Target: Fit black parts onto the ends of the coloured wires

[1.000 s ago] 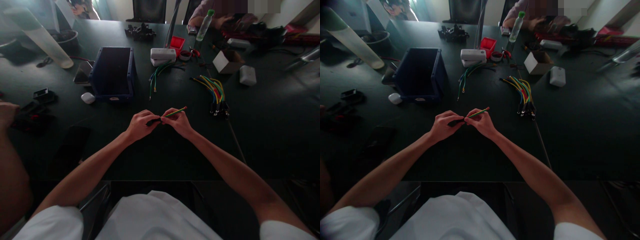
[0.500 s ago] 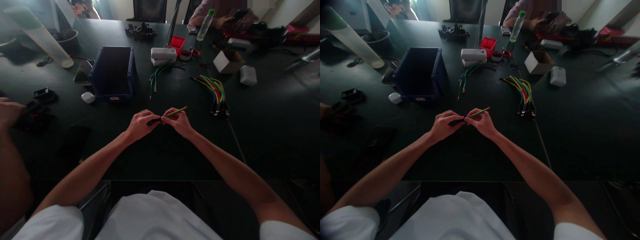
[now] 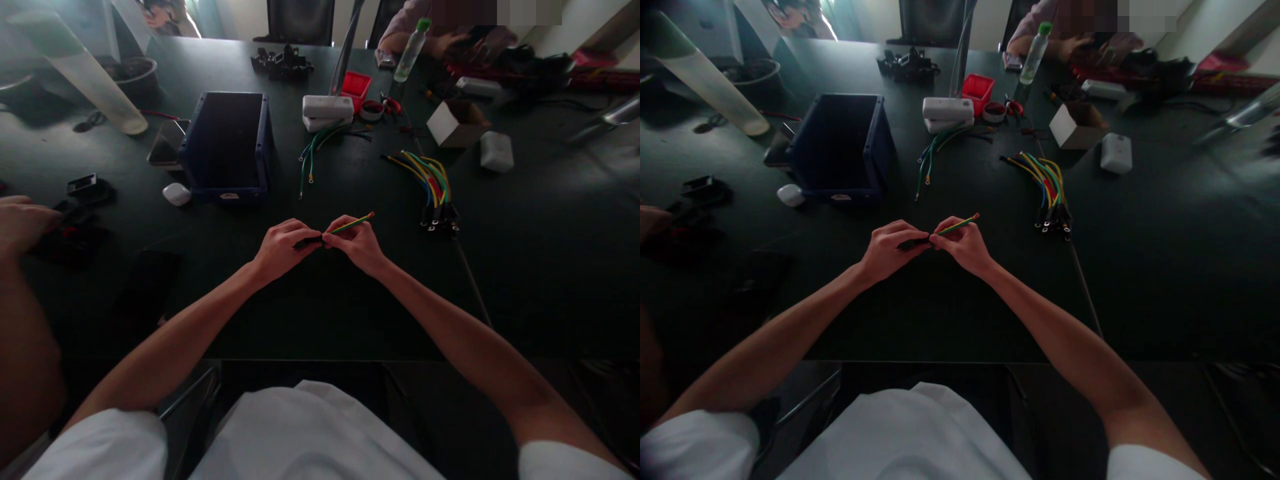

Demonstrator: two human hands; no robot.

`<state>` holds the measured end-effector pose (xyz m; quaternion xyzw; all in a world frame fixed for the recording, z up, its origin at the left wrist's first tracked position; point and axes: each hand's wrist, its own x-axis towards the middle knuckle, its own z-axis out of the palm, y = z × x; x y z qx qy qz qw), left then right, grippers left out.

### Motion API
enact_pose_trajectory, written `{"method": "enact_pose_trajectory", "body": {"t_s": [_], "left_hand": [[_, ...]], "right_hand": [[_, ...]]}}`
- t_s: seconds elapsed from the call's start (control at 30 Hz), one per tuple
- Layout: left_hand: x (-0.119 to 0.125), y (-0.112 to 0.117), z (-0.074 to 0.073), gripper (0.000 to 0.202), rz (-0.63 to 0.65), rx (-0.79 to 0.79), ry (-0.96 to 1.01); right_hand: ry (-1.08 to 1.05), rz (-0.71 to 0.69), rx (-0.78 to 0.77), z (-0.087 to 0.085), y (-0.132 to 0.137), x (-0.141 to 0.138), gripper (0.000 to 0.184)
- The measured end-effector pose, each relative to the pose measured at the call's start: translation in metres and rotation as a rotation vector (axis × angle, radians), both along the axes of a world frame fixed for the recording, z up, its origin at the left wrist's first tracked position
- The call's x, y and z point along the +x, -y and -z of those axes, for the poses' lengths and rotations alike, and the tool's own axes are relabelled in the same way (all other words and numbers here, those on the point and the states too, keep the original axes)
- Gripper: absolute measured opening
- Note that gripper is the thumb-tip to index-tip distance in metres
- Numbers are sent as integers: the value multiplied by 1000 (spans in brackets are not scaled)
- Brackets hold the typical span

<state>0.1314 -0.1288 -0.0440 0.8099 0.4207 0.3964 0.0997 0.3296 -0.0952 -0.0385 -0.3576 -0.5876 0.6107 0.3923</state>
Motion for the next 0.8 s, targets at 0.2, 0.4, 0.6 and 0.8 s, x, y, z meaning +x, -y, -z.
{"method": "enact_pose_trajectory", "body": {"t_s": [0.2, 0.4, 0.6, 0.8], "left_hand": [[-2, 0, -2, 24, 13, -59, -9], [-1, 2, -13, 29, 52, -150, 29], [-3, 1, -14, 42, 75, -213, 62], [-3, -1, -13, 36, 81, -227, 105]], "right_hand": [[23, 17, 38, 4, -1, 1, 28], [36, 49, 37, 5, -2, 2, 29], [30, 77, 46, 3, -1, 3, 29], [35, 79, 49, 3, -1, 3, 29]]}}
